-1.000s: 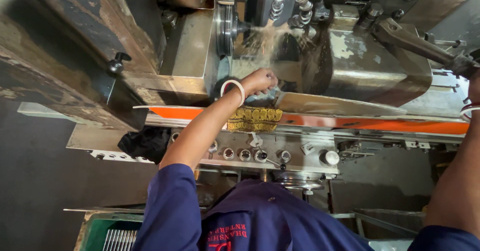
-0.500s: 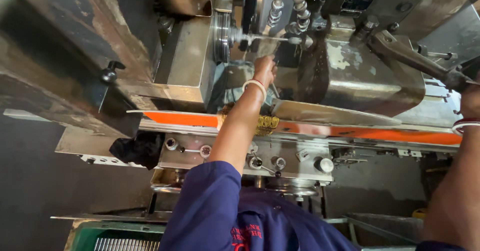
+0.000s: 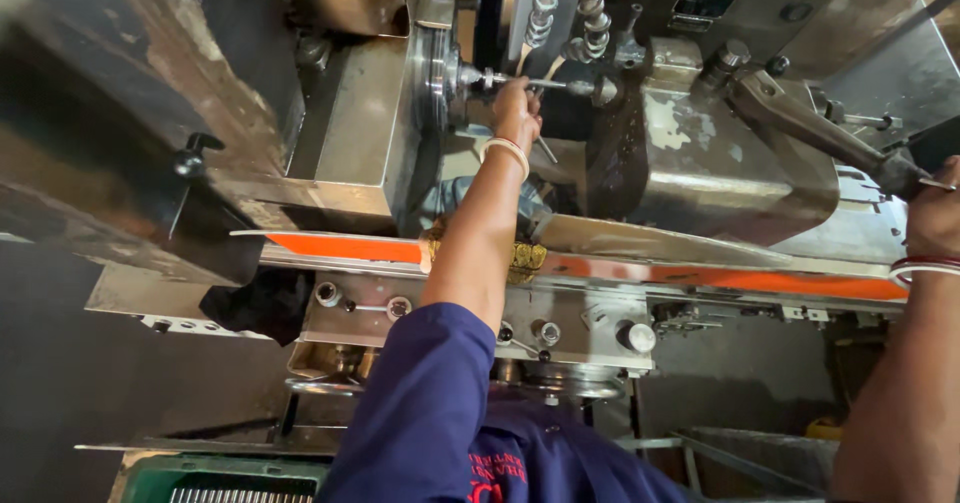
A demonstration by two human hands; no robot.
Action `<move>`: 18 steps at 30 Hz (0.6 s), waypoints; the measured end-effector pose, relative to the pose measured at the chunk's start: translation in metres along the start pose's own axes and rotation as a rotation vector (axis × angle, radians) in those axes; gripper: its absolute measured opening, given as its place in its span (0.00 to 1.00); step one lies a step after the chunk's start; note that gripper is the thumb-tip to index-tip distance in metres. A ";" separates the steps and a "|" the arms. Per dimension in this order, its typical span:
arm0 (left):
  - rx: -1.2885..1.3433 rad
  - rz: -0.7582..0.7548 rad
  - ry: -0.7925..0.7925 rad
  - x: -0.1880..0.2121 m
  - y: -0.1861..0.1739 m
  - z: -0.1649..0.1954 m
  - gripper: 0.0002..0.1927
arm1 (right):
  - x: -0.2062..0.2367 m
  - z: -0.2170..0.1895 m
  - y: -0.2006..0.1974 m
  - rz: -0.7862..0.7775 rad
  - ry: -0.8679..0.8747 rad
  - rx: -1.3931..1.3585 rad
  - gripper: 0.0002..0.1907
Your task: The person repeatedly picks up small metal rods from a blue tray, inserts them into a machine, and turns a wheel to process them. The person continues this cycle throughout the clip, handling each rod one at a time.
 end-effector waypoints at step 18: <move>0.083 -0.247 -0.032 -0.028 0.002 -0.014 0.09 | 0.006 0.006 0.000 -0.011 -0.145 0.041 0.20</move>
Point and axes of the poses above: each hand's wrist, its own x-axis away from the middle knuckle, its own y-axis out of the palm, z = x × y, the point moved 4 cm from there along -x, towards the middle knuckle, and after that the axes turned 5 degrees about y, right-handed, at the moved point
